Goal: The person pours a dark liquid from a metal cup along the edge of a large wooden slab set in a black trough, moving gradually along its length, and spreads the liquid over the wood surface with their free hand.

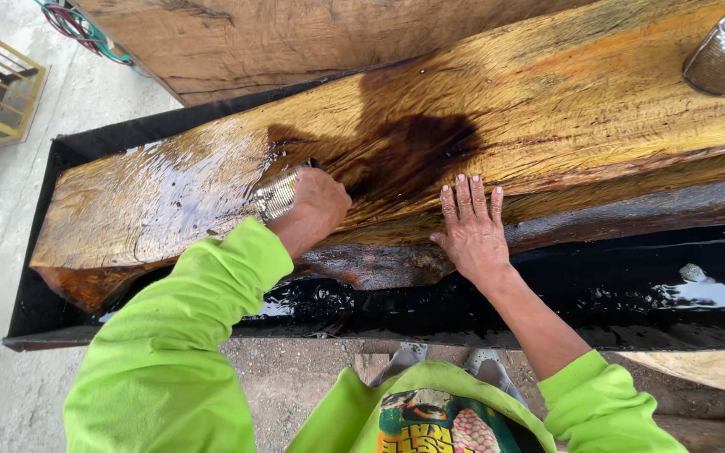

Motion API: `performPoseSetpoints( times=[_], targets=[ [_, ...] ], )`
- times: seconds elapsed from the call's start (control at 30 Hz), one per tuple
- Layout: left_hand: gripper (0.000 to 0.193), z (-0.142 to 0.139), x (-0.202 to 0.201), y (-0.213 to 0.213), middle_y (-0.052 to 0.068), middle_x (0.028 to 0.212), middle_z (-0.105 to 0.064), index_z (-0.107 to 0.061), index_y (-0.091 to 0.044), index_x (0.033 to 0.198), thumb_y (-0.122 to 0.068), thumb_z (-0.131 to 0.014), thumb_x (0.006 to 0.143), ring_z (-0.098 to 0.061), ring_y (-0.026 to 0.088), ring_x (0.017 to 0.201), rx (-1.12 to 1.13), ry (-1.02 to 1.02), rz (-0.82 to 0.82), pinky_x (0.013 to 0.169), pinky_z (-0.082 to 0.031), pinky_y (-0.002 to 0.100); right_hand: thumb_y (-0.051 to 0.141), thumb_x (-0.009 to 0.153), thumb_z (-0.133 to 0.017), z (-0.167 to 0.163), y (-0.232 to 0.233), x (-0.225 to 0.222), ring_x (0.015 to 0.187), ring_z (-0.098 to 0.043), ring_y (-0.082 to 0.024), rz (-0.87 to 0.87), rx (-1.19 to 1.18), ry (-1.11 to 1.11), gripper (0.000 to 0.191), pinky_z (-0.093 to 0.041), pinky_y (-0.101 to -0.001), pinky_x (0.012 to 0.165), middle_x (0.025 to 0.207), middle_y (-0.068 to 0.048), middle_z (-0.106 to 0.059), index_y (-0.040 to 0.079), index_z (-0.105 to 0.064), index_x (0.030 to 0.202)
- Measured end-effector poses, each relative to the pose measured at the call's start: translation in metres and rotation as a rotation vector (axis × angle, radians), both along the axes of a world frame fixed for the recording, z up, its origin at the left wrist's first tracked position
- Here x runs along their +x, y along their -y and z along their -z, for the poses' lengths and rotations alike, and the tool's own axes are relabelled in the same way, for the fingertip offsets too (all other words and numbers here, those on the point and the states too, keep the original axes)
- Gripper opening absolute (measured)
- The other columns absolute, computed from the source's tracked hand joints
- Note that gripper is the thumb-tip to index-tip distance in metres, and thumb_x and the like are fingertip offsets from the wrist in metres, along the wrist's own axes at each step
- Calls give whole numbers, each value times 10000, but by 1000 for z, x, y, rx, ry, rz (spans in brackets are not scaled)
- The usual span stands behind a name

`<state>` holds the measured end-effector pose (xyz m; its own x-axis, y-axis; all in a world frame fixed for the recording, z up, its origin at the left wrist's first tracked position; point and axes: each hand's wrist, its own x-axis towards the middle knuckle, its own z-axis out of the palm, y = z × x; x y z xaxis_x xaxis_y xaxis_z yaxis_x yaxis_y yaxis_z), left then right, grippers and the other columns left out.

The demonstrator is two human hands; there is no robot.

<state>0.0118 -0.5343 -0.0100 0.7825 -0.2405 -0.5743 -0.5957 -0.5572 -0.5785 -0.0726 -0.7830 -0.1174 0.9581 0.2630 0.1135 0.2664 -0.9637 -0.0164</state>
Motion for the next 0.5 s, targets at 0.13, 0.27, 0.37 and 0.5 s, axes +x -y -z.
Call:
performPoseSetpoints(
  times=[0.13,0.27,0.37,0.5],
  targets=[
    [173,-3,1,-19,64,771,-655,-769,-11,992,-83,-793,837,-585,200,683,146,60,-44,479,-343,372,580,908,-607,6,-2,0,1556,-127,-395,-1,1,-5,917,-103,-656,1212,1664,-215,-229,66,-290,1598],
    [169,-9,-4,-31,46,782,-633,-773,-22,990,-74,-800,831,-567,182,695,206,28,-39,497,-331,370,591,922,-581,9,-2,1,1550,-113,-397,-6,-22,-5,905,-95,-654,1210,1659,-217,-221,72,-282,1600],
    [149,-15,-19,-29,39,781,-643,-794,-52,974,-84,-778,829,-582,194,690,128,68,-29,511,-337,366,589,917,-584,7,0,0,1551,-117,-395,-9,-41,9,910,-104,-648,1214,1662,-214,-226,71,-289,1605],
    [112,-38,-52,-31,62,803,-697,-799,-88,935,-86,-714,862,-662,237,738,-189,170,39,536,-448,405,526,918,-634,3,3,-3,1554,-160,-396,-54,31,11,886,-133,-647,1235,1667,-210,-268,67,-333,1612]
  ],
)
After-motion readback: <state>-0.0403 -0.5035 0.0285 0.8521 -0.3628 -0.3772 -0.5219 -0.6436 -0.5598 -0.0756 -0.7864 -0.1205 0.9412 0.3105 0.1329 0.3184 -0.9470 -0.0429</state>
